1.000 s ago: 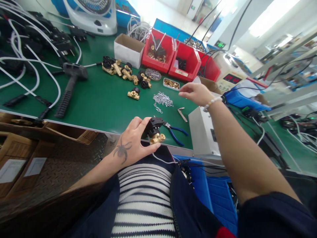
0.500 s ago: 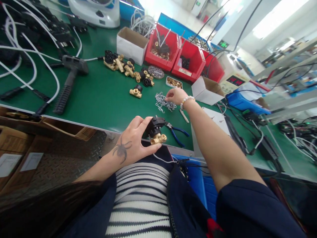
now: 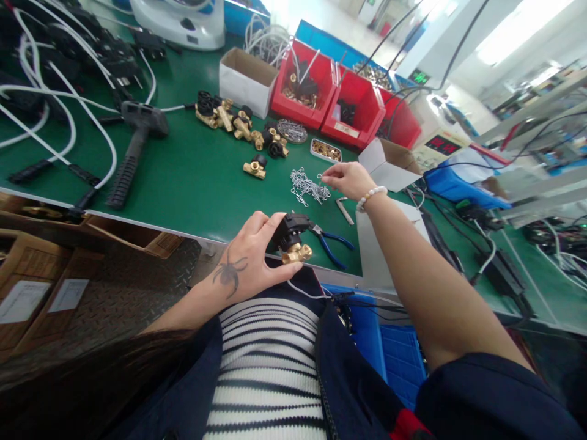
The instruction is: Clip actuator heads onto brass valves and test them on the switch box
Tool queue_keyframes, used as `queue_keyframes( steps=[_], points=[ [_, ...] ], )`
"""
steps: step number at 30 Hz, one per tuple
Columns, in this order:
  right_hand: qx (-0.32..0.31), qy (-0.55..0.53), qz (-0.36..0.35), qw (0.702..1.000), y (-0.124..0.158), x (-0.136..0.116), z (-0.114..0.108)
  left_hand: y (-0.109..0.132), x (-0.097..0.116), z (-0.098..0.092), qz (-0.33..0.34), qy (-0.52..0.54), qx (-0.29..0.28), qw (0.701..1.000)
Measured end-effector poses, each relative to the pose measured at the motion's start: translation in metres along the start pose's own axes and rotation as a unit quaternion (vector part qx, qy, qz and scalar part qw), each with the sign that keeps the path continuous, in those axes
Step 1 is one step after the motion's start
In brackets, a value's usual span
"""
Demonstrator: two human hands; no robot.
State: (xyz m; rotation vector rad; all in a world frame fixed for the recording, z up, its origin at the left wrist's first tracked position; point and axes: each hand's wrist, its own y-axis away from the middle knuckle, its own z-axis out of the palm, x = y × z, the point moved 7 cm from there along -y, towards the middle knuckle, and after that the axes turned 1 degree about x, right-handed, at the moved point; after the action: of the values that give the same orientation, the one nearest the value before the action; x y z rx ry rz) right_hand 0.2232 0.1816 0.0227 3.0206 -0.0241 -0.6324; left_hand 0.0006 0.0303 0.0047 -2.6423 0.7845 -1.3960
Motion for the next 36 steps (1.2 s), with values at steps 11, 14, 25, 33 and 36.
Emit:
queue_keyframes(
  steps=[11,14,25,33,36],
  points=[
    [-0.001,-0.303,-0.052,0.951,0.065,-0.04,-0.015,0.012,0.01,-0.006,0.012,0.01,0.045,0.999],
    [-0.032,-0.41,-0.1,0.906,0.119,-0.064,-0.019,0.019,0.026,-0.015,0.034,0.018,0.07,0.997],
    [0.081,-0.394,-0.092,0.911,0.213,-0.085,-0.031,0.036,0.061,-0.025,0.071,0.054,0.082,0.993],
    [0.129,-0.285,-0.117,0.943,0.225,-0.096,-0.035,0.037,0.067,-0.024,0.089,0.043,0.077,0.992],
    [0.121,-0.263,-0.127,0.949,0.226,-0.098,-0.037,0.036,0.068,-0.025,0.086,0.038,0.074,0.993]
  ],
)
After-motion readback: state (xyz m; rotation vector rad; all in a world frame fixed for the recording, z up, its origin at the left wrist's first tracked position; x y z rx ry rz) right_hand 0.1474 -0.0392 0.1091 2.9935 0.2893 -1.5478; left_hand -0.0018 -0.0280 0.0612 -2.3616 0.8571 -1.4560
